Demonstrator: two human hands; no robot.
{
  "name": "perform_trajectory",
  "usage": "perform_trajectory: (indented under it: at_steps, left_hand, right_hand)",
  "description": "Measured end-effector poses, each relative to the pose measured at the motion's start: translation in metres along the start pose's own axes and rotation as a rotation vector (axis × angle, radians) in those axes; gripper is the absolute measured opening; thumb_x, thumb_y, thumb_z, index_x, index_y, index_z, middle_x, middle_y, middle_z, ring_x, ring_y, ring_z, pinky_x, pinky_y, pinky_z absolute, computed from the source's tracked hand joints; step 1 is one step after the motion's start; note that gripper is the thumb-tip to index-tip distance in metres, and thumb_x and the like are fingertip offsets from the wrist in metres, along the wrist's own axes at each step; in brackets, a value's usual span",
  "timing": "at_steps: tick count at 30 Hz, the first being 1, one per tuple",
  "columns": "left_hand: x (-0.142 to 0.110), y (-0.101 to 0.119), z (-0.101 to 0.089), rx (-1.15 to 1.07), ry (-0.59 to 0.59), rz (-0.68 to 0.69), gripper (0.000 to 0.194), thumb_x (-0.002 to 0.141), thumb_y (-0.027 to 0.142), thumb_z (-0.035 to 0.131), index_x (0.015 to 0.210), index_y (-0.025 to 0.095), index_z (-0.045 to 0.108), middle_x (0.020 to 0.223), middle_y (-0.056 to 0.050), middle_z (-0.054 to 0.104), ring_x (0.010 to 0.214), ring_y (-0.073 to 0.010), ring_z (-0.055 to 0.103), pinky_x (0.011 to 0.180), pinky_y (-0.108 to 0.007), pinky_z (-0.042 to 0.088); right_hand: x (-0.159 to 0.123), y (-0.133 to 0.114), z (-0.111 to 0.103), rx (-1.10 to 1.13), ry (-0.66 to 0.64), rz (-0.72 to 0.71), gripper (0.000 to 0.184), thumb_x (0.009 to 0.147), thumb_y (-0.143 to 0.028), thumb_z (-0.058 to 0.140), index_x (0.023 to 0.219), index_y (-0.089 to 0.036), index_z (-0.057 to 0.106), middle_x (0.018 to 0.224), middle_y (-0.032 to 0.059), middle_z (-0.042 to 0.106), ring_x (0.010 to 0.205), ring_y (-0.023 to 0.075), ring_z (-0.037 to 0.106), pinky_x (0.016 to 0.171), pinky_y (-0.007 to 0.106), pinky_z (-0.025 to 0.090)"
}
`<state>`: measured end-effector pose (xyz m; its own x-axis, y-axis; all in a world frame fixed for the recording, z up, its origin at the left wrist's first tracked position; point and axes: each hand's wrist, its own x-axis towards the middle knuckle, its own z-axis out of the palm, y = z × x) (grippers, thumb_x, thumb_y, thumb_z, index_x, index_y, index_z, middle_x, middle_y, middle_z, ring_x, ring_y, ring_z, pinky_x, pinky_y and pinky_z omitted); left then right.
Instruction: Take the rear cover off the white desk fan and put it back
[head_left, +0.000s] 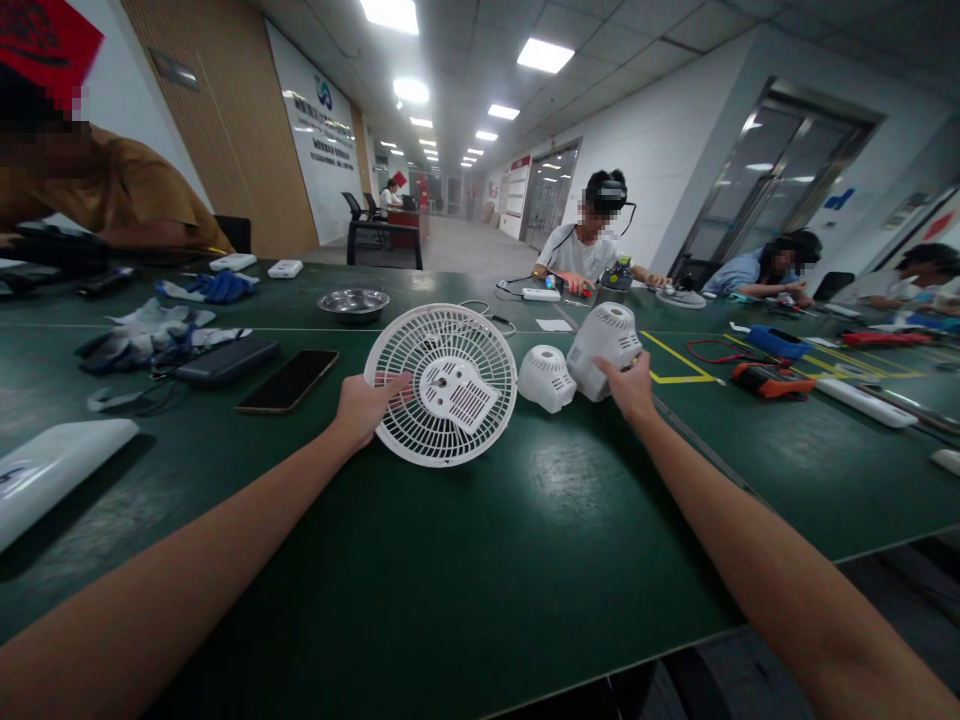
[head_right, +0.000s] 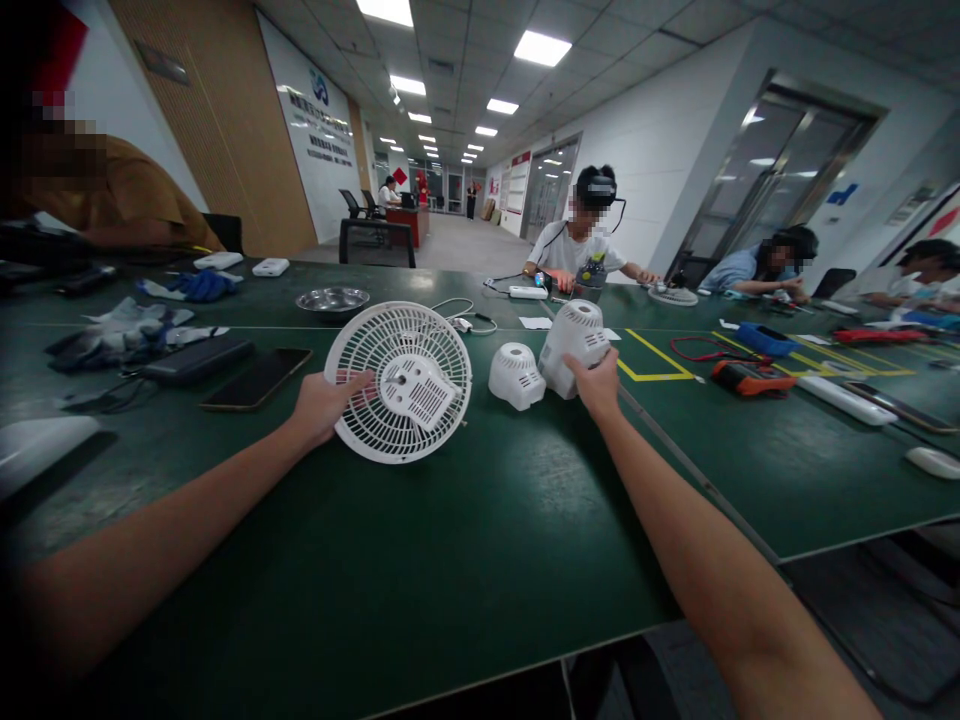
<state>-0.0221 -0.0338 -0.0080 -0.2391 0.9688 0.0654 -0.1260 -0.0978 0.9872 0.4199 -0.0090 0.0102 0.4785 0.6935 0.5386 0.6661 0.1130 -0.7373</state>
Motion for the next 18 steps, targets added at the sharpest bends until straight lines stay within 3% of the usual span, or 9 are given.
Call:
perform_trajectory:
  at_steps: [2,4,9,12,15,18]
  left_hand:
    - [0.001,-0.001,-0.001,0.009,-0.004,-0.004,0.023,0.071,0.02,0.083,0.089,0.009,0.073,0.082,-0.012,0.077,0.072,-0.0243,0.075,0.07,-0.04,0.064]
    - [0.002,-0.003,-0.001,0.025,-0.002,-0.001,0.025,0.071,0.021,0.083,0.09,0.008,0.073,0.082,-0.012,0.077,0.071,-0.0243,0.075,0.07,-0.04,0.064]
    - [0.003,-0.003,0.0,0.011,-0.002,0.0,0.027,0.07,0.022,0.083,0.091,0.009,0.073,0.082,-0.012,0.077,0.072,-0.0243,0.075,0.071,-0.04,0.063]
    - [0.002,-0.001,0.0,0.008,-0.007,0.001,0.025,0.07,0.021,0.083,0.089,0.009,0.073,0.084,-0.013,0.077,0.074,-0.0251,0.075,0.071,-0.039,0.063]
    - [0.0,0.0,0.0,0.018,-0.021,0.007,0.025,0.07,0.022,0.083,0.089,0.009,0.073,0.086,-0.013,0.077,0.075,-0.0254,0.075,0.071,-0.039,0.063]
    - [-0.001,0.002,0.0,0.003,-0.026,0.016,0.025,0.07,0.023,0.083,0.088,0.009,0.073,0.085,-0.013,0.076,0.075,-0.0251,0.074,0.072,-0.039,0.063]
  right_hand:
    - [0.0,0.011,0.006,0.013,-0.089,0.095,0.079,0.057,-0.049,0.082,0.122,-0.022,0.048,0.118,0.0114,0.066,0.106,0.0305,0.064,0.095,0.047,0.049]
    - [-0.001,0.014,0.01,-0.012,-0.077,0.126,0.079,0.05,-0.047,0.086,0.116,-0.022,0.051,0.118,0.0114,0.067,0.107,0.0309,0.064,0.096,0.048,0.049]
    - [0.001,-0.008,0.01,0.033,0.143,0.143,0.072,0.052,-0.052,0.085,0.108,-0.021,0.053,0.112,0.0132,0.069,0.102,0.0323,0.066,0.094,0.049,0.05]
    - [-0.001,-0.034,0.008,0.136,0.237,0.05,0.068,0.059,-0.053,0.082,0.109,-0.019,0.051,0.109,0.0135,0.07,0.098,0.031,0.068,0.09,0.047,0.052]
    - [-0.015,-0.058,0.01,0.209,0.196,-0.078,0.069,0.063,-0.053,0.08,0.113,-0.02,0.048,0.112,0.013,0.07,0.097,0.029,0.069,0.085,0.042,0.054]
    - [-0.035,-0.07,0.019,0.149,0.056,-0.112,0.072,0.061,-0.055,0.081,0.115,-0.021,0.047,0.113,0.0126,0.07,0.098,0.0304,0.069,0.084,0.043,0.054]
